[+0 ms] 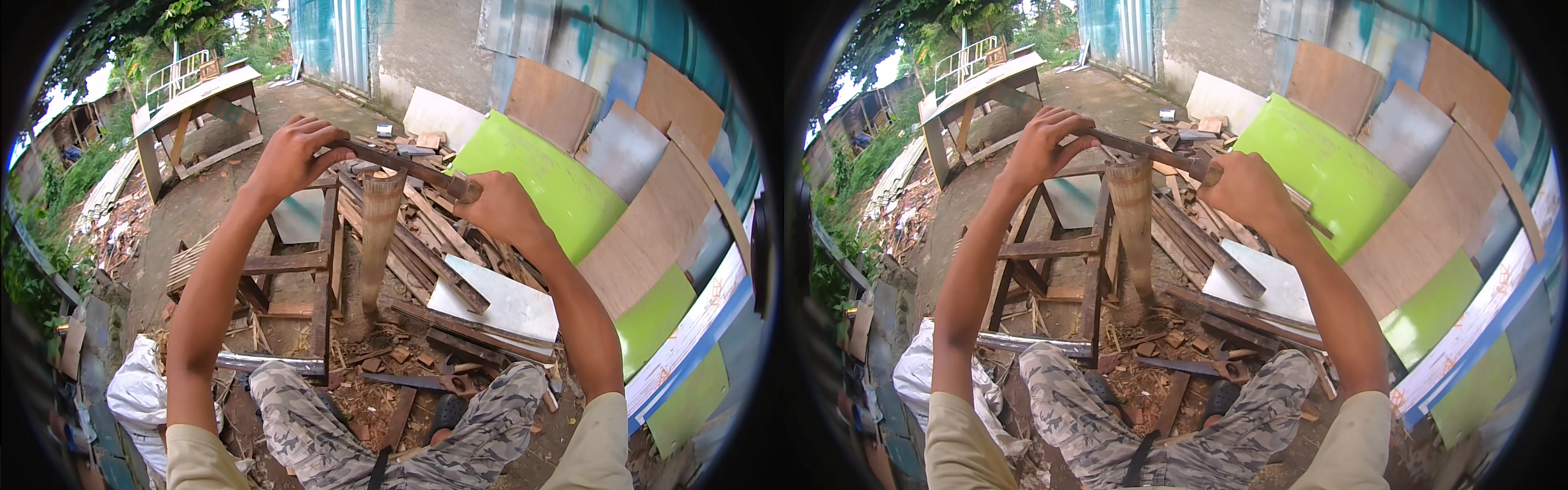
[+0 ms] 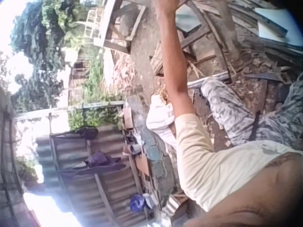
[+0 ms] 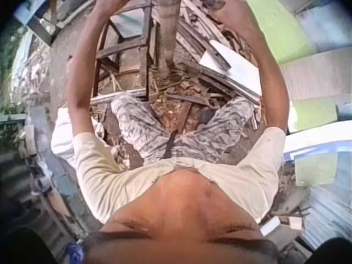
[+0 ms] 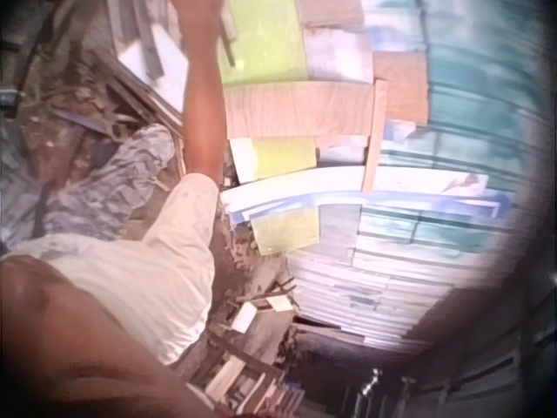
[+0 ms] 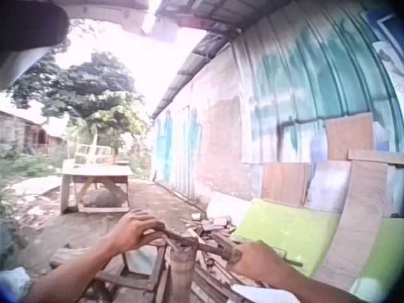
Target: The person sits on the ground and splits a piece of wood using a machete and a wooden mallet. They repeatedly strike the wood to separate it into smaller pieces, then inspect and reposition the wood as needed.
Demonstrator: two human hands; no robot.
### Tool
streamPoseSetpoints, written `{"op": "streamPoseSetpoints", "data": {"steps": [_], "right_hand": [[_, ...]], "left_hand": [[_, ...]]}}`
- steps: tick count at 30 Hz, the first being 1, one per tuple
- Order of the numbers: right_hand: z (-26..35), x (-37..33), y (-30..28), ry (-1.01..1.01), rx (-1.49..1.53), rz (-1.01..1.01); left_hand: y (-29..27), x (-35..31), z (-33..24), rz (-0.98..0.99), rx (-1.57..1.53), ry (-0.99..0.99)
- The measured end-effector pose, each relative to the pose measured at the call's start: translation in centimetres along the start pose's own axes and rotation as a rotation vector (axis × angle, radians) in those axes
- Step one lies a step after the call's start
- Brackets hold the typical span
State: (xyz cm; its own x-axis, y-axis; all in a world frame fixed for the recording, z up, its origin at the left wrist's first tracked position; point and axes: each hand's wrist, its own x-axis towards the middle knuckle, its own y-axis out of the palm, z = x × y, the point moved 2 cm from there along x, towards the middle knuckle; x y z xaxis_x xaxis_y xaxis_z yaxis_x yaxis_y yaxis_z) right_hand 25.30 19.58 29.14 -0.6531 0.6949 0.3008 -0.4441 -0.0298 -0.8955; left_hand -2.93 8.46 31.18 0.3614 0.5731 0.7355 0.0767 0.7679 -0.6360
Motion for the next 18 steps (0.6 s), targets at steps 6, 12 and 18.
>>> {"op": "streamPoseSetpoints", "data": {"steps": [6,12,18], "right_hand": [[-1.0,2.6,1.1,-0.052,-0.164,-0.196],[-0.7,4.6,0.8,-0.139,-0.255,-0.233],[0.5,3.3,1.5,0.012,0.081,0.070]], "left_hand": [[2.1,-0.1,1.0,-0.201,0.136,-0.007],[3.3,-0.5,1.9,-0.288,0.192,-0.064],[1.4,-0.9,-2.8,-0.501,0.090,-0.216]]}}
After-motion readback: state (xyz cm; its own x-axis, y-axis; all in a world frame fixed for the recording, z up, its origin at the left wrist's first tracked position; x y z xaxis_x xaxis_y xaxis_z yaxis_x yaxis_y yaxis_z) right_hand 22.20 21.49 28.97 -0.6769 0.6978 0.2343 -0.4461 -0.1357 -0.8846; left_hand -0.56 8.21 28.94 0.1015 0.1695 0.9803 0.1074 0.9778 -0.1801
